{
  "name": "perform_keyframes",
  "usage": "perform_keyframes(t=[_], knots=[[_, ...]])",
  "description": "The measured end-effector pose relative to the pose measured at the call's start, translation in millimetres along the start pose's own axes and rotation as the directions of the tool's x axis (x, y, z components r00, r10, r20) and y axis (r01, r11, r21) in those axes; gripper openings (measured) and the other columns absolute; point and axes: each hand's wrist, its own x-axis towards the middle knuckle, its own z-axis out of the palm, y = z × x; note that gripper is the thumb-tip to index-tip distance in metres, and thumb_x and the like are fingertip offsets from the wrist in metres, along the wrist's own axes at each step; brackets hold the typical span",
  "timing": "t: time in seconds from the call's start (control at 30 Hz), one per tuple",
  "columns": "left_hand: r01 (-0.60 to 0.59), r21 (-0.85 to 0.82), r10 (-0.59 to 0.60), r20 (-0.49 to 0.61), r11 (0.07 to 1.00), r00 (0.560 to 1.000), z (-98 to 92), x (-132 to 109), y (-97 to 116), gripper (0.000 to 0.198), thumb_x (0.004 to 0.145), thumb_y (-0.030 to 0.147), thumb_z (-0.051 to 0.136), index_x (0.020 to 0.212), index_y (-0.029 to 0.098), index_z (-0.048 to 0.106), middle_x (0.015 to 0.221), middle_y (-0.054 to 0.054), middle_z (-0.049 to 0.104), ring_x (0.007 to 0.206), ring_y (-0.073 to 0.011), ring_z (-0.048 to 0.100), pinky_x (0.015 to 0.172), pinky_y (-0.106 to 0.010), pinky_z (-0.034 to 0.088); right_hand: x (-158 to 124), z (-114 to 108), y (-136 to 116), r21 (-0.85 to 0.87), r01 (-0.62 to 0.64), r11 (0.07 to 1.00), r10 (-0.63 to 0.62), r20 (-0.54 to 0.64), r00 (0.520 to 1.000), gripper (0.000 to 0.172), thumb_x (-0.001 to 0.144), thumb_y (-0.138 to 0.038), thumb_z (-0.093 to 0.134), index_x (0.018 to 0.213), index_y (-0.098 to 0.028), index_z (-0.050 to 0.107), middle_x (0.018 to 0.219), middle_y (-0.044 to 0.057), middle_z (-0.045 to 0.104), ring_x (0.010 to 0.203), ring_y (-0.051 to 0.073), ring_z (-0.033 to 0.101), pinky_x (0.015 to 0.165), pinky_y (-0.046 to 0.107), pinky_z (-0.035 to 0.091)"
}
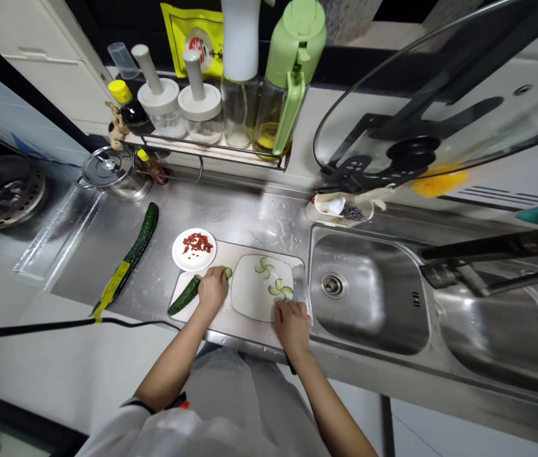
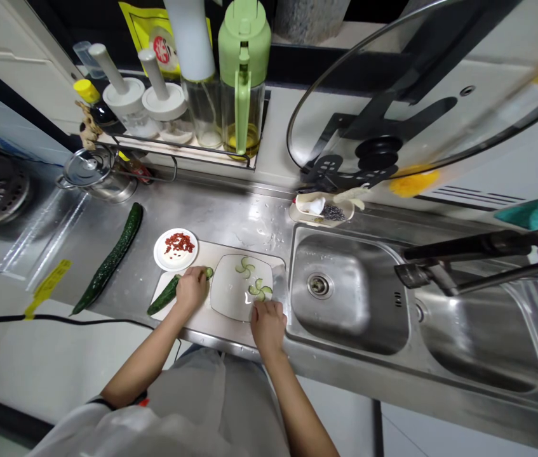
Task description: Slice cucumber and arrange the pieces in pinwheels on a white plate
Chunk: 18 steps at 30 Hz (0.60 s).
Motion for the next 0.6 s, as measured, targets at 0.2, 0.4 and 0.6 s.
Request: perform_keyframes(t=[0.2,0.4,0.6], knots=[[-0.031,-0.237,0.029,-0.01,0.971,1.0,0.3,3.8,-6.2,0.018,0.082,0.021,0.048,0.087,0.02,0.064,0.079,-0.003,0.066,0.07,-0.0152,0.058,0.069,-0.025,0.04,2.4,1.2,-0.4,0.086,0.082,0.993,-0.078,-0.043,0.996,0.02,0.087,-0.022,0.049,0.087,-0.02,0.068,0.08,0.005,0.063,0.088,0.02,0.045,0.068,0.028,0.029],[-0.022,-0.546,0.08,0.082,0.837,0.993,-4.9,-1.4,-1.5,0.015,0.077,0.029,0.055,0.081,0.018,0.064,0.066,0.002,0.057,0.059,-0.01,0.048,0.058,-0.02,0.036,9.0,12.7,0.2,0.306,0.216,0.927,-0.193,-0.105,0.976,0.022,0.085,-0.02,0.046,0.089,-0.016,0.067,0.083,0.007,0.065,0.084,0.02,0.051,0.082,0.033,0.037],[0.03,-0.708,0.223,0.262,0.706,0.939,-8.8,-10.8,18.0,0.016,0.073,0.032,0.062,0.078,0.016,0.063,0.065,0.002,0.054,0.058,-0.0082,0.042,0.056,-0.019,0.033,20.3,5.8,-10.7,0.525,0.266,0.809,-0.213,-0.161,0.964,0.032,0.084,-0.021,0.048,0.112,-0.018,0.061,0.108,0.009,0.064,0.102,0.021,0.053,0.09,0.037,0.04]])
